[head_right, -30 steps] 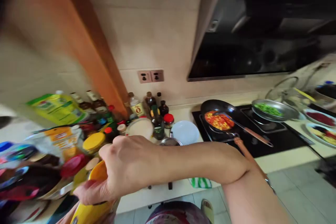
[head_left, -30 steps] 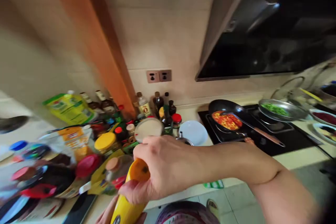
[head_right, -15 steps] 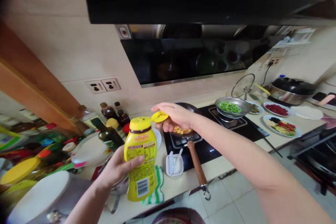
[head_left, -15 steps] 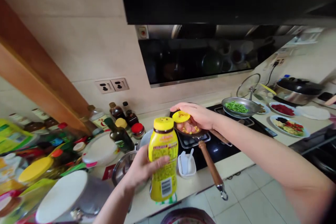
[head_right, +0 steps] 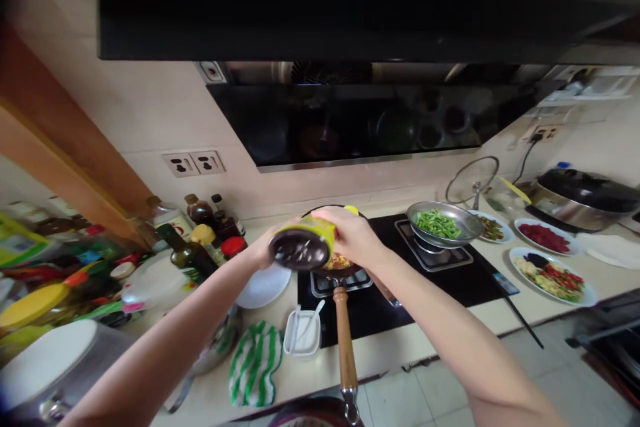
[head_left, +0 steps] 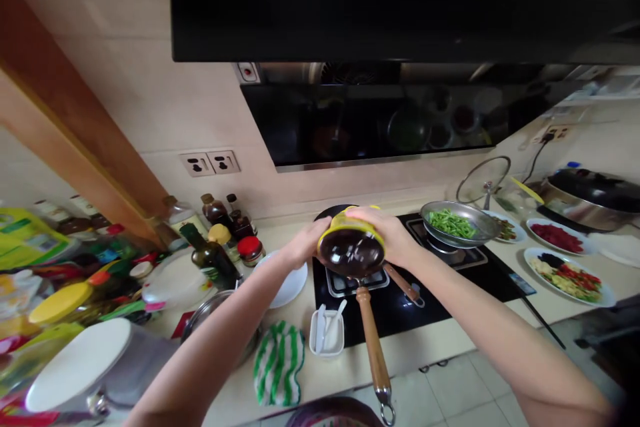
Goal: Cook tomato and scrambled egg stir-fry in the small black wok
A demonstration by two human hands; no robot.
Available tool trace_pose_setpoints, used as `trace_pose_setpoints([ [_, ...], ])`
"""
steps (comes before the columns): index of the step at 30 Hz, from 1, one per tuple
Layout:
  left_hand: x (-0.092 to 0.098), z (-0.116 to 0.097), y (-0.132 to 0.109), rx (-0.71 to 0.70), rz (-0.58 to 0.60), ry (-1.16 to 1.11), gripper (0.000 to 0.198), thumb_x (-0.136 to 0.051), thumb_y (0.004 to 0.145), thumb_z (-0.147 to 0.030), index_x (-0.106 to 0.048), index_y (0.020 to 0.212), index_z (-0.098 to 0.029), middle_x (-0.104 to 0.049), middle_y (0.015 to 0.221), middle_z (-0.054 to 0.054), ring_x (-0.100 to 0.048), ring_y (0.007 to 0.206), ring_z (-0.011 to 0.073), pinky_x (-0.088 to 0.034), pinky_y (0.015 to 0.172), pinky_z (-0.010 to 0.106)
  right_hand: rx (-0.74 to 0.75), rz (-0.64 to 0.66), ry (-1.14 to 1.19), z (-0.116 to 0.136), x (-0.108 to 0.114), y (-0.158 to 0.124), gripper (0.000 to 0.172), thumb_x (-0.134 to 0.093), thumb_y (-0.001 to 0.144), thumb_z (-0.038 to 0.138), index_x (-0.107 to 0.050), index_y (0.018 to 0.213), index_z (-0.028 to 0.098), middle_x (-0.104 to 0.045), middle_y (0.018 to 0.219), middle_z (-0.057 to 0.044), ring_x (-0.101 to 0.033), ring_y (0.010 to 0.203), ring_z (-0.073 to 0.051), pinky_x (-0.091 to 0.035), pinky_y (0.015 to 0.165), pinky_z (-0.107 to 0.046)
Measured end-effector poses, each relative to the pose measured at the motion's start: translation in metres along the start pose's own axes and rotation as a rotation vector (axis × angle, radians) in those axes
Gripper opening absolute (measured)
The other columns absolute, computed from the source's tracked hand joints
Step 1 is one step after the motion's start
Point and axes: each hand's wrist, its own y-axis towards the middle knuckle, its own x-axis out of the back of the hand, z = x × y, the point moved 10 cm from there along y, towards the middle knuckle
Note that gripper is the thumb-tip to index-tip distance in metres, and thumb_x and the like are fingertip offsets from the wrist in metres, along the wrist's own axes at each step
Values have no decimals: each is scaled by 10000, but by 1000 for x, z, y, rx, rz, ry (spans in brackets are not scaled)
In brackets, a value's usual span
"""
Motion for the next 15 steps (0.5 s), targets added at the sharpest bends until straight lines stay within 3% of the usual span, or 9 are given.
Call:
trace_pose_setpoints([
  [3, -1, -24, 19, -210, 26, 236, 529, -810, 589, -239, -640, 1087, -182, -673, 1169, 65, -599, 1108, 261, -481, 976, 386, -248, -3, 278, -52, -1, 9, 360, -754, 738, 305, -673, 1071, 197, -727, 1086, -73, -674, 1018, -262, -523, 938, -447],
  [6, -14, -43, 39, -433, 19, 602, 583, -787, 598, -186, -596, 1149, -173, -663, 1198, 97, -608, 1109, 268, -484, 964, 389, -403, 13, 502, -93, -19, 11, 386, -783, 693, 356, -683, 1023, 184, -738, 1068, -76, -686, 1000, -269, -530, 927, -450],
  [10, -15, -42, 65, -437, -41, 747, 501, -772, 601, -146, -614, 1077, -155, -713, 1082, 91, -653, 1001, 280, -512, 898, 398, -469, -1, 629, -130, -36, 11, 419, -805, 650, 337, -665, 1014, 185, -740, 1065, -74, -691, 992, -263, -538, 921, -442],
  [15, -10, -39, 72, -422, -94, 844, 456, -758, 626, -121, -625, 1060, -157, -717, 1083, 87, -660, 988, 271, -512, 888, 379, -472, 9, 647, -149, -42, 12, 409, -817, 633, 318, -665, 991, 192, -743, 1050, -69, -696, 976, -262, -540, 919, -443],
])
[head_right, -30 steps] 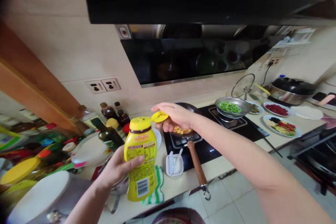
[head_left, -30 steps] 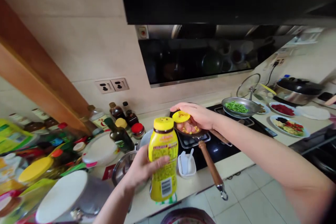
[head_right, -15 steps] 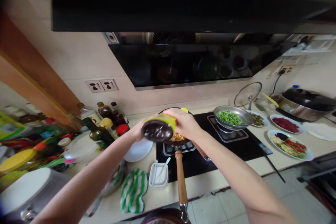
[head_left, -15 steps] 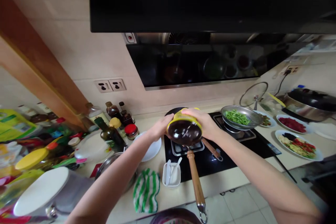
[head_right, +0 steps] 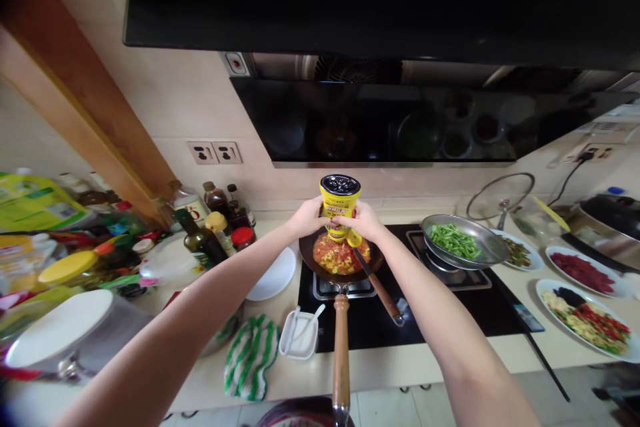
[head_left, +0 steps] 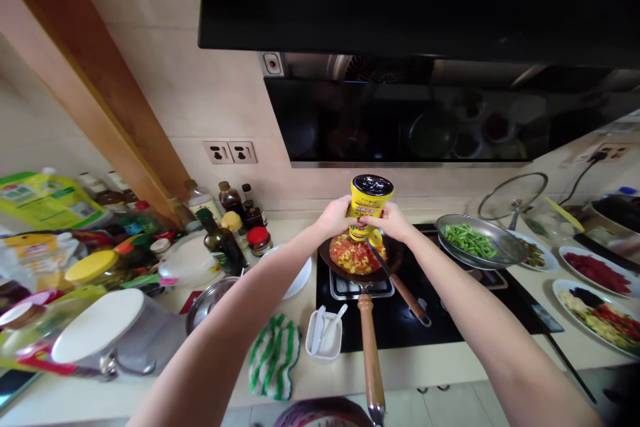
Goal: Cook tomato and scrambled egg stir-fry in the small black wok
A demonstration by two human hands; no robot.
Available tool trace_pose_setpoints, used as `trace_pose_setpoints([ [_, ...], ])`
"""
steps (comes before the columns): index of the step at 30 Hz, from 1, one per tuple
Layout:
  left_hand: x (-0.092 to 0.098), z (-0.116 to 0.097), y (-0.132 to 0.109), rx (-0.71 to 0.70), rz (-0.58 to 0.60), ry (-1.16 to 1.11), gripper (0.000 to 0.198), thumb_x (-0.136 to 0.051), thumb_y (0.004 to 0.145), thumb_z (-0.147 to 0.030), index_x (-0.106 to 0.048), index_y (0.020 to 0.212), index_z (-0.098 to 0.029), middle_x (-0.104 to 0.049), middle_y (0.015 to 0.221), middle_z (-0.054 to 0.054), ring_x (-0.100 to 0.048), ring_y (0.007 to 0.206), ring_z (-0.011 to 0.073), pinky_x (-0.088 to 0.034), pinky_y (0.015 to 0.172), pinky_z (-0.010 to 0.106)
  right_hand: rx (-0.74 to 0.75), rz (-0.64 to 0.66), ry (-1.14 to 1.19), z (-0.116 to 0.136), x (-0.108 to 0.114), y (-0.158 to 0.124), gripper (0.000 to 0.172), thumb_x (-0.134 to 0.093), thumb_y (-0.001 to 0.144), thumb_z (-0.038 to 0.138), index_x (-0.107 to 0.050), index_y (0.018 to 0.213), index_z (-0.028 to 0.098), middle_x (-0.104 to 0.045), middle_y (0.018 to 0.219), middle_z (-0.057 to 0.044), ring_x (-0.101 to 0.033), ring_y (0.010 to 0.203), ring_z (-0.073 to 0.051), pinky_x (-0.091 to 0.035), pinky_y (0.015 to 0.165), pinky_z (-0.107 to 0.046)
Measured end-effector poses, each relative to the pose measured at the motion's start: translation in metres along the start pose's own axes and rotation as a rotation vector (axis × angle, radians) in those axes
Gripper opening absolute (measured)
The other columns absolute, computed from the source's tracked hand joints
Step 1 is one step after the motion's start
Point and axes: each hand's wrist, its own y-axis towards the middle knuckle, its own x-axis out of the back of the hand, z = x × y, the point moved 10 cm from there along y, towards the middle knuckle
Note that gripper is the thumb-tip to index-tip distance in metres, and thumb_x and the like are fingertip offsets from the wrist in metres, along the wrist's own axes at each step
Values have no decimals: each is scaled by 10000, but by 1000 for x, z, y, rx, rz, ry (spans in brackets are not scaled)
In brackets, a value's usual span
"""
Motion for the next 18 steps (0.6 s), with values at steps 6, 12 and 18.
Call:
trace_pose_setpoints([
  [6, -1, 0, 5, -5, -11, 24, 407, -742, 676, -145, -649, 1072, -156, -722, 1093, 90, -657, 1029, 275, -523, 885, 361, 2, -3, 8, -3, 3, 6, 405, -819, 631, 312, -663, 986, 195, -744, 1039, -66, -695, 981, -261, -544, 916, -437],
  [12, -1, -2, 9, 18, -19, 30, 377, -747, 672, -137, -671, 1039, -170, -738, 1065, 67, -673, 1001, 267, -532, 885, 361, -4, -20, 4, -5, 7, 9, 425, -833, 609, 332, -669, 978, 199, -746, 1029, -66, -697, 968, -266, -546, 910, -443],
  [18, -1, -2, 11, 34, -21, 22, 381, -733, 645, -67, -683, 1010, -164, -738, 1073, 63, -677, 1002, 266, -527, 901, 356, -17, -42, -5, -4, 10, 9, 445, -847, 574, 359, -668, 948, 199, -749, 1013, -68, -698, 962, -271, -545, 905, -440],
])
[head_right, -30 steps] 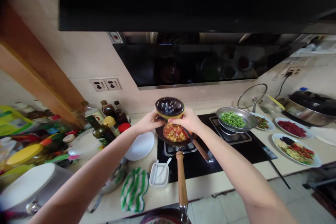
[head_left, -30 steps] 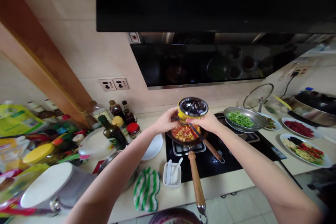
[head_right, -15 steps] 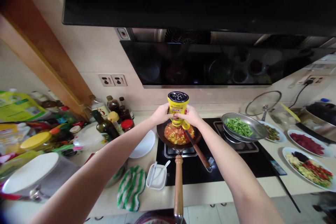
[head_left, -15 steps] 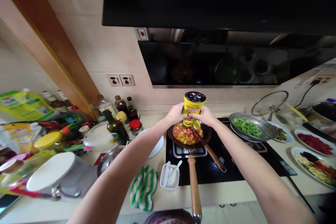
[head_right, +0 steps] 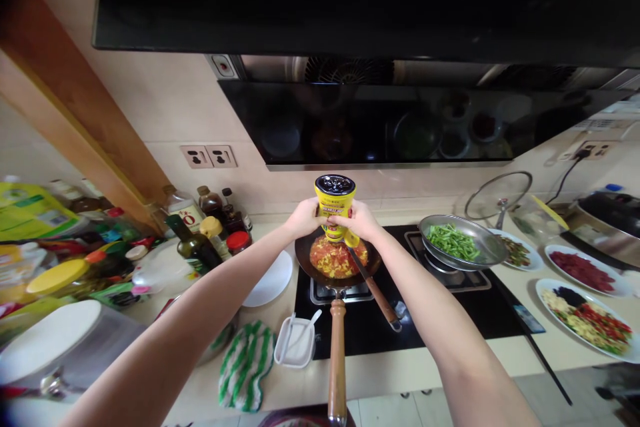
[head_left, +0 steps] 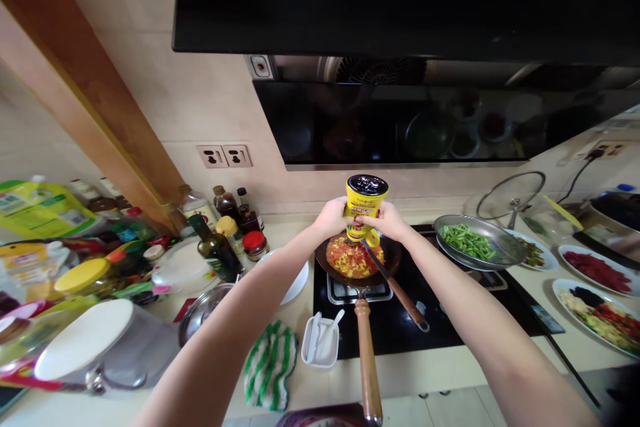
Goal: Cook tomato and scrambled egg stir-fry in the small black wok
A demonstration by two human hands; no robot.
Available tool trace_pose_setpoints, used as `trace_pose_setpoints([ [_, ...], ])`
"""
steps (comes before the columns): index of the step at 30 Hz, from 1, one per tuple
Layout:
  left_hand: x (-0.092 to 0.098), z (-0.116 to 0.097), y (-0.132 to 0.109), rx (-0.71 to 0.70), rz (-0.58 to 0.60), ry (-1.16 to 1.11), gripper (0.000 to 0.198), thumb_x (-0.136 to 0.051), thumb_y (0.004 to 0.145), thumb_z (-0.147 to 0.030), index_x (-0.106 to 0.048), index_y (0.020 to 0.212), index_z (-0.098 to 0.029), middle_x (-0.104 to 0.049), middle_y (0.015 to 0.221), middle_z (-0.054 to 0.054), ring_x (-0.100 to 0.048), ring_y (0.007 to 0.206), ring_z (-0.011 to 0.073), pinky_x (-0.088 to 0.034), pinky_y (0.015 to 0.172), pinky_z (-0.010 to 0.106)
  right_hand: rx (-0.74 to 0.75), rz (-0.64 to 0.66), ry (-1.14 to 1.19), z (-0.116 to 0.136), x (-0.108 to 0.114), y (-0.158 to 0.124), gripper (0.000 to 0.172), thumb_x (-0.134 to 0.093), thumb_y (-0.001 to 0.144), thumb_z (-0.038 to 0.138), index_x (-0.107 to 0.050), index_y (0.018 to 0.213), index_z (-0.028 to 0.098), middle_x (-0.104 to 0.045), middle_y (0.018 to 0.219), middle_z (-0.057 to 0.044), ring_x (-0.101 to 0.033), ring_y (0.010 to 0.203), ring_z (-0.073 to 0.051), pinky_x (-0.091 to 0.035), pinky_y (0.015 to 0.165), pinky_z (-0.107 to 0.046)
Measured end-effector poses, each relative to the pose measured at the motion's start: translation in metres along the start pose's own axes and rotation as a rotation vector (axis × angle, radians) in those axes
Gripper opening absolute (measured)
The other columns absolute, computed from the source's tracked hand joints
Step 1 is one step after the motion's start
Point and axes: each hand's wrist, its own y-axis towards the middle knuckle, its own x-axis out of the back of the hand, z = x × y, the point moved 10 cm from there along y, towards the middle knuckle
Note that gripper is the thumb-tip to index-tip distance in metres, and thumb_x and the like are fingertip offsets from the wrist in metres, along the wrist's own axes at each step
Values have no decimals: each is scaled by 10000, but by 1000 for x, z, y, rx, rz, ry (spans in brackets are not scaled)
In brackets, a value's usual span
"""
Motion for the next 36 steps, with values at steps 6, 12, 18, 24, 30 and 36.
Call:
trace_pose_setpoints([
  [6, -3, 5, 1, 12, 6, -29, 387, -750, 653, -110, -683, 1030, -170, -745, 1052, 58, -679, 1006, 261, -546, 868, 340, -16, -1, 0, -1, -1, 0, 443, -848, 555, 380, -670, 912, 188, -756, 970, -69, -706, 921, -269, -554, 880, -435],
  [12, -2, 7, 2, 32, 3, -33, 387, -747, 633, -84, -690, 1006, -169, -753, 1029, 50, -690, 968, 265, -555, 849, 345, -28, 6, 11, 2, -4, 1, 443, -846, 545, 408, -683, 888, 179, -759, 950, -75, -712, 885, -264, -555, 871, -447],
  [18, 1, 5, 1, 31, -5, -23, 387, -752, 622, -74, -692, 994, -161, -754, 1026, 60, -690, 959, 273, -541, 870, 360, -31, 7, 7, 3, -5, 1, 469, -852, 531, 432, -694, 895, 183, -763, 936, -70, -713, 871, -267, -565, 851, -440],
  [24, 1, 6, 1, 21, -8, -39, 388, -748, 628, -86, -687, 1003, -170, -752, 1034, 52, -687, 965, 267, -539, 865, 349, -21, 7, 2, 3, -5, 1, 467, -845, 550, 420, -692, 914, 171, -759, 949, -82, -711, 885, -267, -554, 870, -448],
  [30, 0, 8, -2, 24, -12, -78, 381, -746, 622, -82, -677, 987, -162, -744, 1039, 73, -675, 989, 277, -525, 892, 372, 0, 22, -31, 3, -6, -1, 456, -830, 586, 421, -691, 945, 176, -760, 951, -74, -710, 898, -263, -551, 879, -441],
  [36, -3, 12, -18, 67, -60, -203, 422, -747, 626, -101, -641, 1028, -175, -713, 1110, 76, -634, 1066, 278, -469, 989, 418, 34, 25, -131, 13, -3, -14, 389, -821, 618, 389, -703, 919, 174, -755, 967, -81, -698, 928, -297, -542, 887, -481],
])
